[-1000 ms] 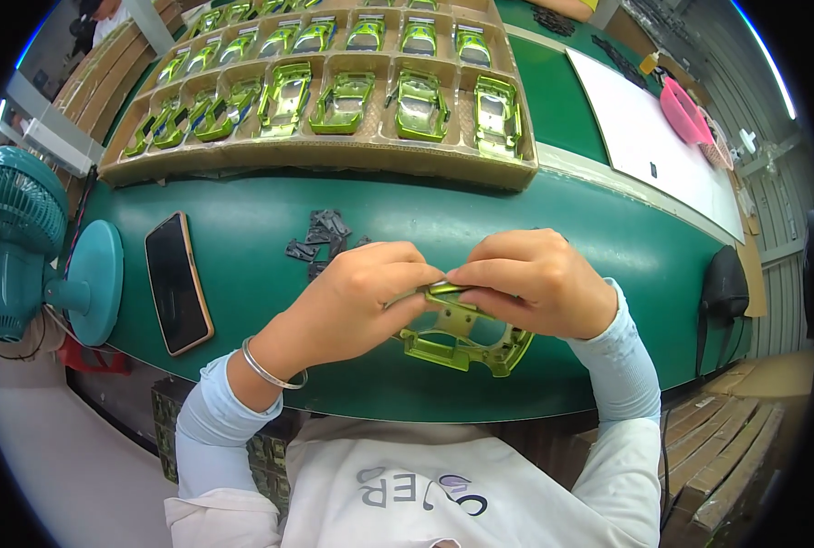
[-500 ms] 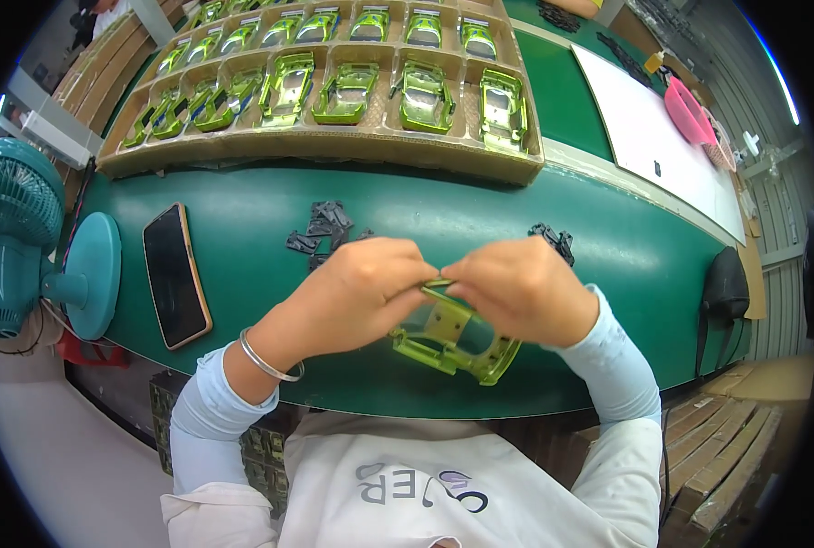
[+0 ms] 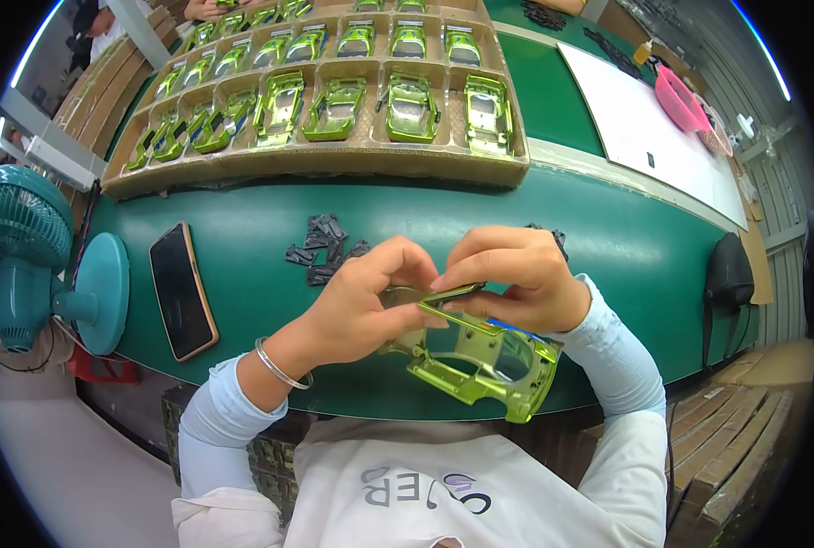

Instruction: The person assembles toy car bodies by taking car shells from a tray and attaching small plastic components to them by hand.

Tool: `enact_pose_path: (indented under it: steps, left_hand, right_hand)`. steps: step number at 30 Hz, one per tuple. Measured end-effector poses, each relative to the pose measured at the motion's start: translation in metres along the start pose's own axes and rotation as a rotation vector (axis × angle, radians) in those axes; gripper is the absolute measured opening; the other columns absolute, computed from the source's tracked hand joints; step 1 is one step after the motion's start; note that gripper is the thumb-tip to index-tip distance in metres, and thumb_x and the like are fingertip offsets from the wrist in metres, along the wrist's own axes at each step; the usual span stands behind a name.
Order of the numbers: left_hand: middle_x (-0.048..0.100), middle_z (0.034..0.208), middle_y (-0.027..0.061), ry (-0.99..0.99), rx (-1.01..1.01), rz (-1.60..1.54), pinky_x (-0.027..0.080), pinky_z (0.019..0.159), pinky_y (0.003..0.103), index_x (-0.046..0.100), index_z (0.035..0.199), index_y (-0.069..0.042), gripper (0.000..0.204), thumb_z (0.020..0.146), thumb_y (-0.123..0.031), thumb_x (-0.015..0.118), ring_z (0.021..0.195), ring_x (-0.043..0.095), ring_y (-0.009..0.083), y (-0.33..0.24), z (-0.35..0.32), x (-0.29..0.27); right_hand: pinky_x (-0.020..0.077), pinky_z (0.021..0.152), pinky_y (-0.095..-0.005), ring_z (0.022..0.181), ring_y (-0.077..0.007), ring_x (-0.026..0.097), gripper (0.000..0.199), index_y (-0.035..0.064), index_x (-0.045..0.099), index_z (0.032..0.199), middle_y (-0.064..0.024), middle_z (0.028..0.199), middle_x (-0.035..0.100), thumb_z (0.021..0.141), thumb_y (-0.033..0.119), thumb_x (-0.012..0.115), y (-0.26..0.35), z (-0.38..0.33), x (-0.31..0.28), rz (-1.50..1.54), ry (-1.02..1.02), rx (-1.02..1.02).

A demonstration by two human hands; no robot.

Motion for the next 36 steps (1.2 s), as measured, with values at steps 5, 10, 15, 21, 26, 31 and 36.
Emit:
enact_pose_path:
  steps: [5, 10, 15, 21, 26, 31, 36]
  left_hand:
    - [0.058, 0.087, 0.0041, 0.183, -0.034, -0.063, 0.043, 0.072, 0.023, 0.045, 0.097, -0.003, 0.043, 0.066, -0.008, 0.075, 0.079, 0.054, 0.0101, 0.0, 0.0, 0.008]
    - [0.058, 0.096, 0.0081, 0.111, -0.114, -0.379, 0.046, 0.072, 0.026, 0.044, 0.108, -0.001, 0.055, 0.068, -0.026, 0.073, 0.083, 0.057, 0.0149, 0.008, 0.003, 0.003]
    - [0.046, 0.119, 0.0186, 0.061, -0.022, -1.093, 0.053, 0.065, 0.032, 0.023, 0.131, -0.003, 0.087, 0.067, -0.032, 0.073, 0.091, 0.059, 0.0242, 0.006, 0.011, 0.001]
    - [0.041, 0.123, 0.0215, -0.028, -0.086, -0.862, 0.054, 0.06, 0.029, 0.024, 0.131, -0.012, 0.084, 0.062, -0.003, 0.07, 0.088, 0.06, 0.0242, 0.017, 0.008, -0.002]
    - [0.04, 0.123, 0.0282, -0.053, -0.057, -0.975, 0.054, 0.054, 0.026, 0.028, 0.128, -0.008, 0.069, 0.072, -0.019, 0.066, 0.075, 0.063, 0.0242, 0.015, 0.006, -0.015]
    - [0.042, 0.12, 0.031, -0.094, -0.01, -0.933, 0.046, 0.085, 0.04, 0.029, 0.13, -0.004, 0.071, 0.079, -0.043, 0.058, 0.106, 0.051, 0.033, 0.015, 0.01, -0.006]
    - [0.042, 0.12, 0.0301, 0.077, -0.031, -1.128, 0.037, 0.094, 0.045, 0.029, 0.131, -0.004, 0.069, 0.082, -0.05, 0.047, 0.115, 0.042, 0.0357, 0.017, 0.011, -0.007]
  right_hand:
    - [0.044, 0.05, -0.0273, 0.06, -0.0206, 0.057, 0.02, 0.0004, 0.062, 0.081, -0.0101, 0.072, 0.059, 0.063, 0.001, 0.07, 0.002, -0.001, 0.008, -0.052, 0.013, -0.043]
    - [0.0415, 0.048, -0.0262, 0.053, -0.0181, 0.053, 0.013, 0.0029, 0.063, 0.08, -0.0078, 0.068, 0.056, 0.068, 0.007, 0.068, -0.017, -0.003, 0.001, 0.016, -0.151, 0.061]
    - [0.0465, 0.058, -0.0224, 0.067, -0.0087, 0.057, 0.011, -0.0013, 0.063, 0.088, -0.0066, 0.08, 0.061, 0.078, 0.002, 0.061, -0.027, -0.011, -0.01, 0.39, -0.535, 0.391]
    - [0.0474, 0.065, -0.0281, 0.07, -0.0202, 0.06, 0.022, -0.0015, 0.059, 0.095, -0.0117, 0.08, 0.062, 0.074, 0.0, 0.06, -0.01, 0.001, -0.029, -0.096, -0.123, 0.284]
    - [0.0464, 0.062, -0.0292, 0.071, -0.0204, 0.06, 0.017, 0.0006, 0.063, 0.085, -0.0109, 0.074, 0.062, 0.069, 0.003, 0.064, -0.042, -0.02, -0.076, -0.489, 0.035, 0.474]
    - [0.0465, 0.064, -0.0366, 0.074, -0.0288, 0.06, 0.025, 0.0004, 0.062, 0.075, -0.0138, 0.076, 0.063, 0.062, 0.019, 0.071, -0.073, -0.043, -0.082, -0.721, 0.443, 1.004]
    - [0.0466, 0.063, -0.0347, 0.072, -0.0266, 0.06, 0.023, -0.0004, 0.061, 0.073, -0.0127, 0.074, 0.062, 0.063, 0.017, 0.071, -0.088, -0.048, -0.081, -0.565, 0.398, 1.01]
Point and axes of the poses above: each hand's wrist, its own z-axis towards the middle knuckle, its own x-axis out of the palm, y = z × x, the point moved 5 cm from there along z, towards the middle knuckle
